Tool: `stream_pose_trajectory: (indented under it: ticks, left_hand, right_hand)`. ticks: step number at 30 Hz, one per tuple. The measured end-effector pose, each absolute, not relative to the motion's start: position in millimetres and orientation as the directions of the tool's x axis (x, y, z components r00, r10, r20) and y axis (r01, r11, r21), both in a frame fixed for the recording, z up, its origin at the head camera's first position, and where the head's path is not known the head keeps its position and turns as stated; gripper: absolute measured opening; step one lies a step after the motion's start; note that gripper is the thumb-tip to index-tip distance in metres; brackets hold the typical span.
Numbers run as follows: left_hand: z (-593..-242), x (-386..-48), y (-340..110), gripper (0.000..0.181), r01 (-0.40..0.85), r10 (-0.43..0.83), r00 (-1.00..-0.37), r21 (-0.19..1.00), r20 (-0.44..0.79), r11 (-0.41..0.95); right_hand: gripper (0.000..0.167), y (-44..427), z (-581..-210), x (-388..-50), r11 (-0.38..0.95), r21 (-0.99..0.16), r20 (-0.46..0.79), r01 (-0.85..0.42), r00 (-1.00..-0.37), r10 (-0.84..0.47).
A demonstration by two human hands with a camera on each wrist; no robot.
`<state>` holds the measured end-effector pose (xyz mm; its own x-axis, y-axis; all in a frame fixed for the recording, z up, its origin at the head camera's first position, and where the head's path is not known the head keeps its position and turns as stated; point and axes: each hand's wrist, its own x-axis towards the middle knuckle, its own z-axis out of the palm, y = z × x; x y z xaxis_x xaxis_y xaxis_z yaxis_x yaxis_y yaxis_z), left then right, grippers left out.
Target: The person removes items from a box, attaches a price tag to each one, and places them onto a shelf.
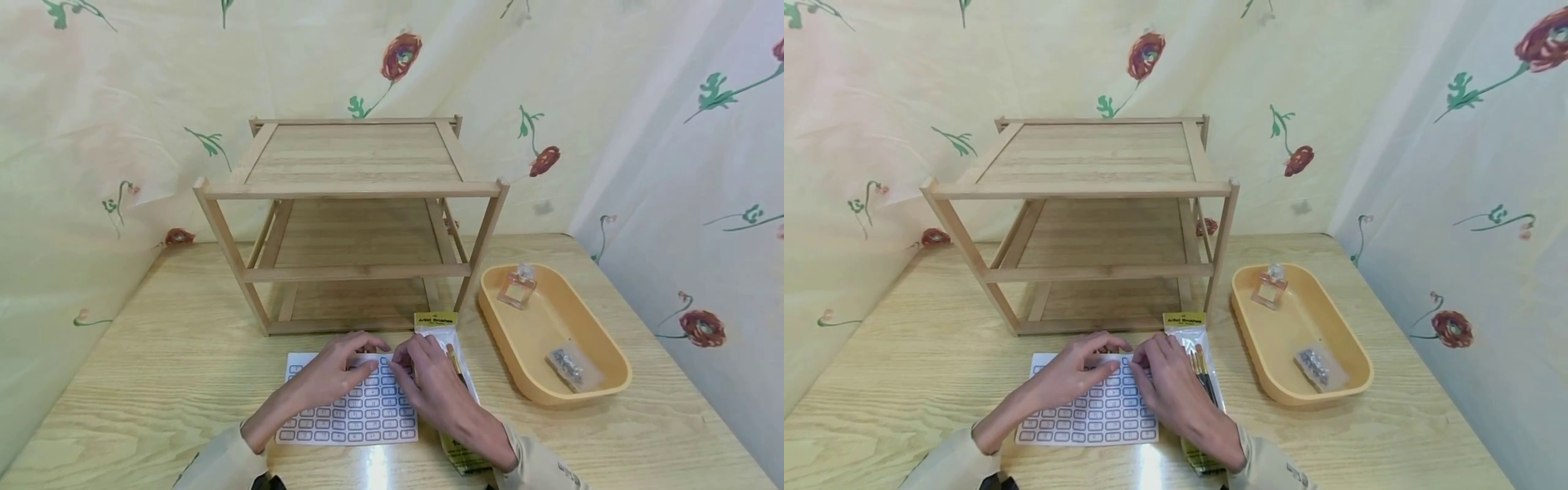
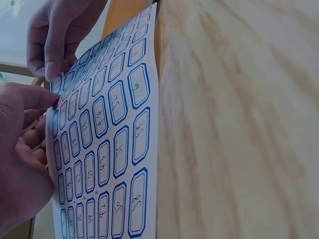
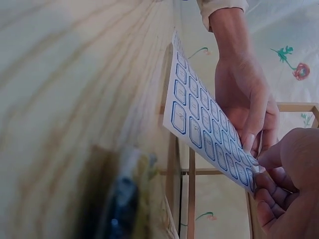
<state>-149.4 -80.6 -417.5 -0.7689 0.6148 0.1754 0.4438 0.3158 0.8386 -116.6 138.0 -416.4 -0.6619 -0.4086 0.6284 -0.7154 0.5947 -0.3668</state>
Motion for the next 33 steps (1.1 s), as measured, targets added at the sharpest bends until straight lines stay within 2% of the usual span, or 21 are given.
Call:
stream_pose_trajectory:
  ticks: [11,17,22,28,33]
  left_hand:
    - [-419.7,-151.4,-82.5,0.028,0.453,0.611,-0.77,0.833,0.186,0.318]
    - [-419.3,-150.6,-82.7,0.03,0.444,0.597,-0.782,0.831,0.178,0.334]
    - [-417.9,-149.3,-84.0,0.03,0.428,0.587,-0.792,0.838,0.168,0.339]
    - [-419.3,-150.2,-85.5,0.034,0.416,0.586,-0.795,0.843,0.155,0.341]
    - [-420.3,-151.6,-84.3,0.034,0.404,0.597,-0.792,0.841,0.124,0.361]
  right_hand:
    - [0.026,137.5,-416.9,-115.4,0.581,-0.399,0.621,-0.709,-0.676,-0.398]
    - [0.011,139.2,-419.0,-117.5,0.564,-0.402,0.619,-0.721,-0.669,-0.413]
    - [0.01,139.6,-418.8,-118.3,0.544,-0.397,0.635,-0.74,-0.649,-0.419]
    - [0.025,139.6,-417.3,-117.4,0.552,-0.415,0.633,-0.723,-0.665,-0.396]
    - [0.027,141.3,-416.9,-116.9,0.571,-0.423,0.629,-0.704,-0.682,-0.374]
